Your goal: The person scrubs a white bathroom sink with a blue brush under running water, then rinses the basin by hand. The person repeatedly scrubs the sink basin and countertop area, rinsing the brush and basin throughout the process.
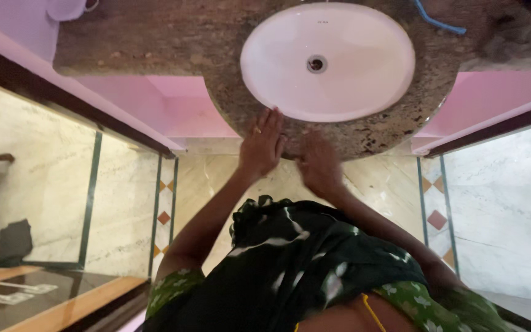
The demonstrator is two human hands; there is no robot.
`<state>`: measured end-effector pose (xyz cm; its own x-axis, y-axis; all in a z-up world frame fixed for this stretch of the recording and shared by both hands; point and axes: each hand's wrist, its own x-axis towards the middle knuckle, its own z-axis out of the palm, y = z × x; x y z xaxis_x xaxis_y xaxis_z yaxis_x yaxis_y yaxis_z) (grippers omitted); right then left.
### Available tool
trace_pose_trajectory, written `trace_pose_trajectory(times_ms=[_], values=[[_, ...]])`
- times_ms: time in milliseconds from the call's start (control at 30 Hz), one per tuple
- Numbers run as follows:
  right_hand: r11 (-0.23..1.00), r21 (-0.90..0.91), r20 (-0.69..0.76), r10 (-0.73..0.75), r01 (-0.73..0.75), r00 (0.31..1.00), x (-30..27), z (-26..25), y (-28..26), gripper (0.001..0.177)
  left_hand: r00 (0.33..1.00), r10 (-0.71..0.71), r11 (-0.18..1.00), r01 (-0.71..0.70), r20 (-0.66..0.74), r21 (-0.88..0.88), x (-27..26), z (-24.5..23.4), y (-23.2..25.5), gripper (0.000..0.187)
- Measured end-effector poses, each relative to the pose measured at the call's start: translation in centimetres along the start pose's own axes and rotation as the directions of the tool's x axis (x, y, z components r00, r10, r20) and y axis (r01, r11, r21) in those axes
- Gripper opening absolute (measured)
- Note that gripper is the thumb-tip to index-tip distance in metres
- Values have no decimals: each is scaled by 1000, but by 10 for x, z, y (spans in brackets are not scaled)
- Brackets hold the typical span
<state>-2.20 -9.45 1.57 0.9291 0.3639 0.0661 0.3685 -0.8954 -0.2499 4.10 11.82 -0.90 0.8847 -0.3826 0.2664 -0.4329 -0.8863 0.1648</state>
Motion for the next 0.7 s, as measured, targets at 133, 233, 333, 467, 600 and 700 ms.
trace_pose_trajectory(times_ms=[133, 233, 333, 467, 600, 700], values=[[993, 29, -175, -106, 113, 979, 69, 1, -34, 70, 996, 84, 995, -83, 14, -55, 36, -7, -55, 64], [1000, 10, -120, -2, 4, 993, 123, 2, -21, 70, 992, -51, 997, 43, 119, 64, 101, -12, -127, 65], [986, -33, -32, 163, -164, 986, 128, -8, 15, 73, 993, -54, 998, 51, 105, 24, 127, -16, -171, 65], [933, -3, -101, 358, -360, 928, 60, -26, 53, 74, 994, -58, 997, 62, 97, -38, 87, -33, -156, 65], [947, -177, -154, 243, -269, 958, 31, 3, 5, 62, 994, 68, 991, -57, 84, -123, 25, -26, -75, 62], [979, -34, -68, 197, -200, 978, 59, 22, -52, 65, 962, 268, 962, -270, -50, -50, 29, -12, -56, 58]])
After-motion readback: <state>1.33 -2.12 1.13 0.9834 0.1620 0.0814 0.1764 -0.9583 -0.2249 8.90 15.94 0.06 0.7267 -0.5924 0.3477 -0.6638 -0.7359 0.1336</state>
